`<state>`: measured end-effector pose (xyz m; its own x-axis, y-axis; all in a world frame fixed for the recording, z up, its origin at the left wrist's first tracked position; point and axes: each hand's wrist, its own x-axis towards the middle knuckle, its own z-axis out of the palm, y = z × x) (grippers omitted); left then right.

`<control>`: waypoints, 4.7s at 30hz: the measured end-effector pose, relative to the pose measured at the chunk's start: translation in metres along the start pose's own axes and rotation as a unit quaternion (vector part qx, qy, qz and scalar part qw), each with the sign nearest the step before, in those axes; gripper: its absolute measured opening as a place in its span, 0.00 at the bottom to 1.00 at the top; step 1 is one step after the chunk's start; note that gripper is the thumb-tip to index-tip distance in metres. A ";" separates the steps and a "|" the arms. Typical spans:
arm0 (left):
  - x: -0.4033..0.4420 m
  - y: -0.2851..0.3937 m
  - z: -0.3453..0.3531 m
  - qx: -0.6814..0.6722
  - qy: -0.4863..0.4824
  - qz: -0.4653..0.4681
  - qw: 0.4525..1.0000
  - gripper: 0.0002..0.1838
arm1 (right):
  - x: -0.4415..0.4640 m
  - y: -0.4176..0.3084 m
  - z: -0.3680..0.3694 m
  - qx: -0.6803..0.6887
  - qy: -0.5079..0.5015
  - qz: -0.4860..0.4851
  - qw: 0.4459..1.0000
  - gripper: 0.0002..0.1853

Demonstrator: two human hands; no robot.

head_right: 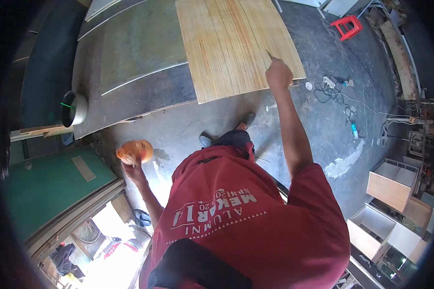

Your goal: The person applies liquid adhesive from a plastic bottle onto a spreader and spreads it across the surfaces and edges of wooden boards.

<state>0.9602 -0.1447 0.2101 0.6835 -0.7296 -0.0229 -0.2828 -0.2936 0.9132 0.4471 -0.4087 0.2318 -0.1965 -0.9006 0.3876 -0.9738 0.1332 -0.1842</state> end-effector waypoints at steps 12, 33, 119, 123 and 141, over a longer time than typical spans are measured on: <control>0.138 0.042 0.174 -0.197 -0.093 0.180 0.959 0.35 | -0.115 -0.189 -0.024 0.160 -0.235 -0.268 0.920 0.14; 0.119 0.034 0.154 -0.157 -0.197 0.153 0.956 0.40 | -0.060 0.027 -0.076 0.157 -0.084 -0.070 0.981 0.22; -0.216 -0.118 0.228 0.018 -0.017 -0.280 0.960 0.20 | -0.013 0.244 -0.086 0.486 -0.266 0.187 0.811 0.14; -0.178 -0.009 0.237 0.127 0.094 -0.094 0.983 0.17 | 0.003 0.276 -0.062 0.712 -0.182 0.356 0.578 0.18; 0.246 0.303 0.541 0.050 -0.250 0.340 0.905 0.21 | -0.052 0.108 -0.052 0.774 -0.325 0.502 0.210 0.26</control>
<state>0.6783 -0.7469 0.2614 -0.0543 -0.9436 0.3265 -0.6012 0.2920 0.7439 0.3462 -0.3264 0.2387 0.3331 -0.6735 -0.6599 0.8224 0.5499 -0.1460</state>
